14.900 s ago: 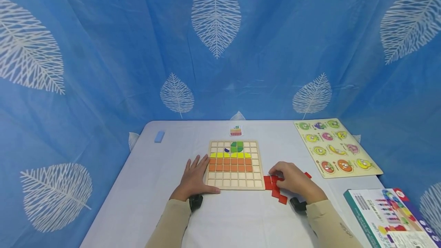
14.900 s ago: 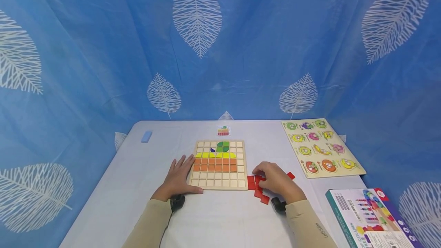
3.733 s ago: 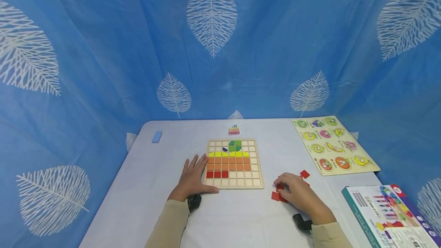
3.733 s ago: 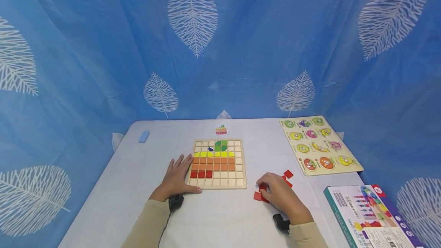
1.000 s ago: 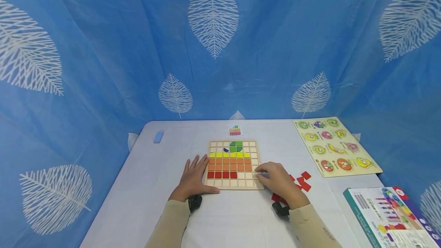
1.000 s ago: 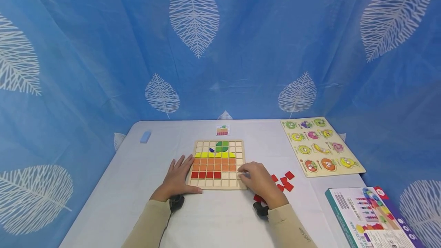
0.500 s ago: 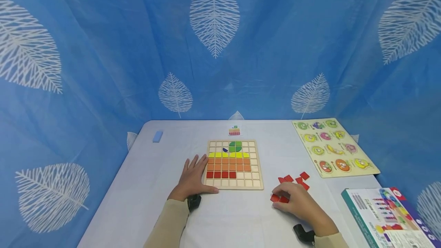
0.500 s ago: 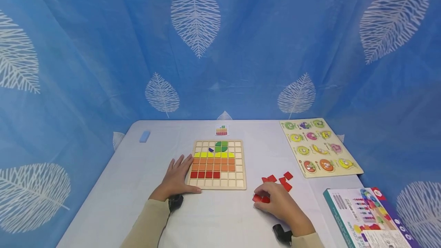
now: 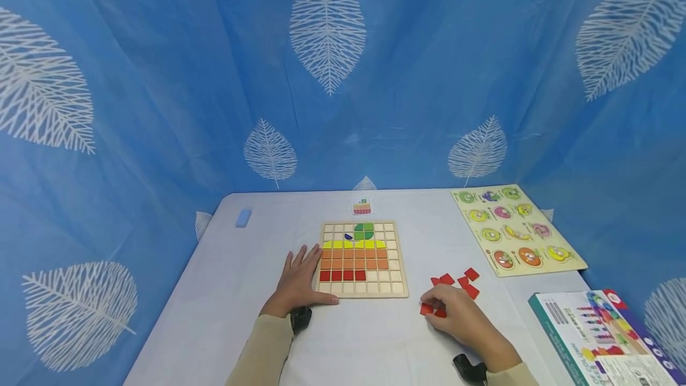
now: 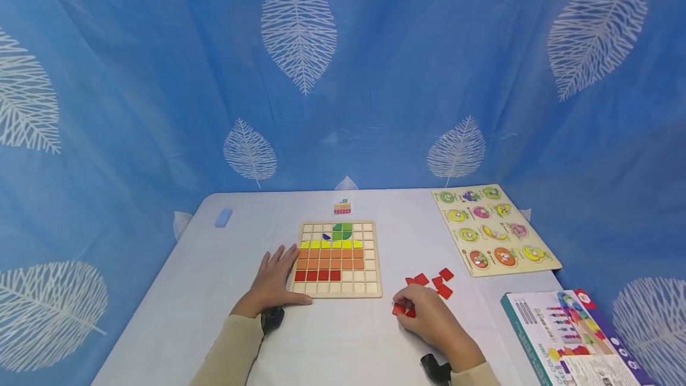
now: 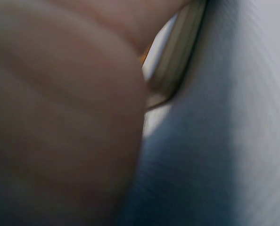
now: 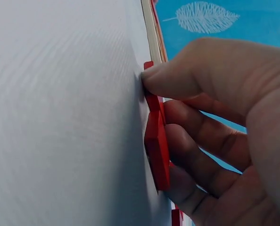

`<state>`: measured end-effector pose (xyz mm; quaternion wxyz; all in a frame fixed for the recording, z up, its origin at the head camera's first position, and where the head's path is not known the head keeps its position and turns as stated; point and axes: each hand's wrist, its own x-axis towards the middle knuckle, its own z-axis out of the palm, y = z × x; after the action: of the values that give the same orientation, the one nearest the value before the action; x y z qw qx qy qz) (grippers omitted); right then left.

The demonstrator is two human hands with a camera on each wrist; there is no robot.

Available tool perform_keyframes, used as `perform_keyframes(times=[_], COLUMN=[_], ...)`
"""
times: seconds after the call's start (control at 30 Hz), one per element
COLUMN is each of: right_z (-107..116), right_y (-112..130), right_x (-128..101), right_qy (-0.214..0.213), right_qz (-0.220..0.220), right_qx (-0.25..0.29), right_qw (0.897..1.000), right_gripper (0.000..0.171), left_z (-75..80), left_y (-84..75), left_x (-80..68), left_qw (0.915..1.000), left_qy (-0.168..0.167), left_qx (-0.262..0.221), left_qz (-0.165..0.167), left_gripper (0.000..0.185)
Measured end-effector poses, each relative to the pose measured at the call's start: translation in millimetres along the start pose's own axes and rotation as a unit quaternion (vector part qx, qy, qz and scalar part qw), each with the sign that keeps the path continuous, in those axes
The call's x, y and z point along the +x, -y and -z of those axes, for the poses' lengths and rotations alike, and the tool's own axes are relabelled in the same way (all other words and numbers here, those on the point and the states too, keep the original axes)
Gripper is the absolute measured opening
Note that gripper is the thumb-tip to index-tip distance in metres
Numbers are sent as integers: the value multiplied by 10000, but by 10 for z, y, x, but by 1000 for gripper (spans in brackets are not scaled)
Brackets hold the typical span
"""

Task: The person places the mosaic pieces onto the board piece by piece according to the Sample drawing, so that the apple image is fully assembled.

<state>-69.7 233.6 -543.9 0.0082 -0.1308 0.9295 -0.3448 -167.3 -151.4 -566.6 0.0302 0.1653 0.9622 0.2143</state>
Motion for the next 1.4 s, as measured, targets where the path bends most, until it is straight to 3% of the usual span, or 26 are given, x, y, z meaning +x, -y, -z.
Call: perform_keyframes(times=[0.3,0.8,1.17,1.4], right_z=[-22,-119,-362,-451], right_y=[45,236,446,492], right_x=[46,483,980,1103], right_qy=[9,-220,47,352], right_qz=[14,1003,704,597], right_qx=[-1,306,213,213], right_qw=[10000,9942,9973,9974], right_gripper=[31,28,24,24], left_z=[5,22,4,19], left_y=[-1,-7,-3,-1], left_x=[-18,-15,-2,-13], left_qw=[9999,10000,10000,10000], left_qy=[109,39,44,54], left_qx=[-32,-18,43,10], left_qz=[52,-8,8,-20], left_gripper=[136,134,135,135])
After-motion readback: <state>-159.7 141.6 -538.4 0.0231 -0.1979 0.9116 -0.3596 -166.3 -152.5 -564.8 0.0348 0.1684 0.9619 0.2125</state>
